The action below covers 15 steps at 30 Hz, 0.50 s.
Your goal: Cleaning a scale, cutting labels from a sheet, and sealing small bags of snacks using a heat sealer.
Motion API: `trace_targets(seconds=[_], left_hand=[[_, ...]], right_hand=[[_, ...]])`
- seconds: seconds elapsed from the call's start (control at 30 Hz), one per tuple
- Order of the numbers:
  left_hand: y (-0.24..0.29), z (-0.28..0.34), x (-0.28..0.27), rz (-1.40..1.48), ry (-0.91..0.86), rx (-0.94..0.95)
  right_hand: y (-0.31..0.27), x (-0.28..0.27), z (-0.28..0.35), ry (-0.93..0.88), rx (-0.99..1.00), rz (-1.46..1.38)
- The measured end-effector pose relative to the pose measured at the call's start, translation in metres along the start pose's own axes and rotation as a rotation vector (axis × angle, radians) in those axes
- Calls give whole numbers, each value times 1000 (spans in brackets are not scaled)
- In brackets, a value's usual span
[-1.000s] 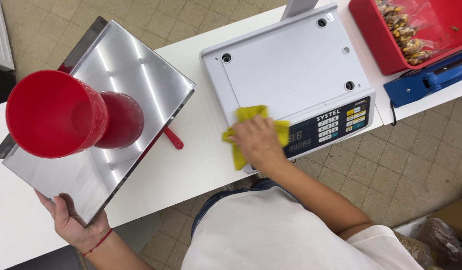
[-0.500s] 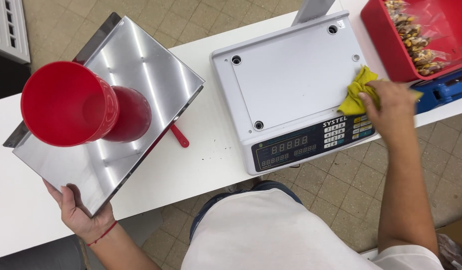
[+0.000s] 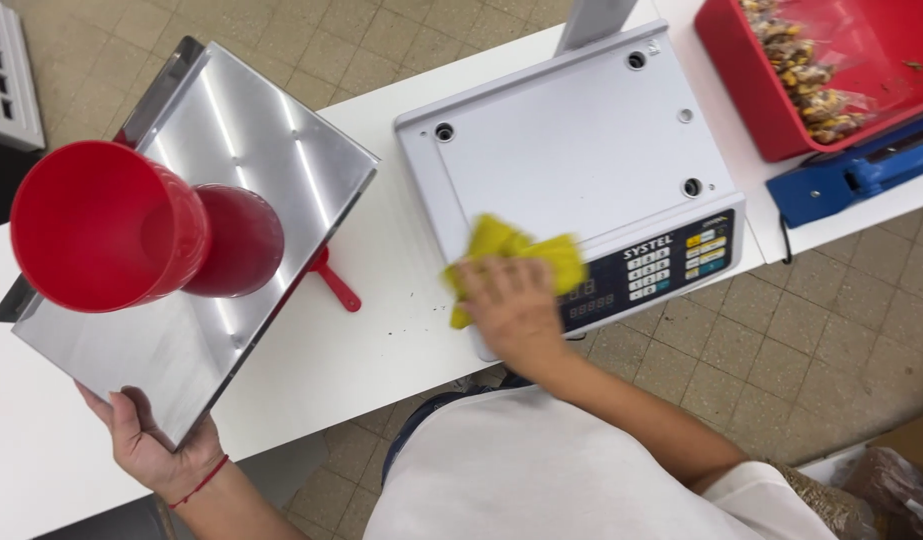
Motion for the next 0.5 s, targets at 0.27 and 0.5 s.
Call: trace_targets(seconds=[0.27,0.5], left_hand=[[-3,7,4,-71,63,11],[-4,8,-11,-20,74,38]], right_hand=[[143,-28,-86,-114,511,-1044],[275,37,-158,-10,462,-258]])
Point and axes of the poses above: each hand's wrist, its own z-axis away from the middle knuckle, its own x-axis out of the palm, y = z × x, the point moved 3 cm from there along -z, towards the middle knuckle, and after that the axes turned 11 degrees about x, right-handed, at the moved point
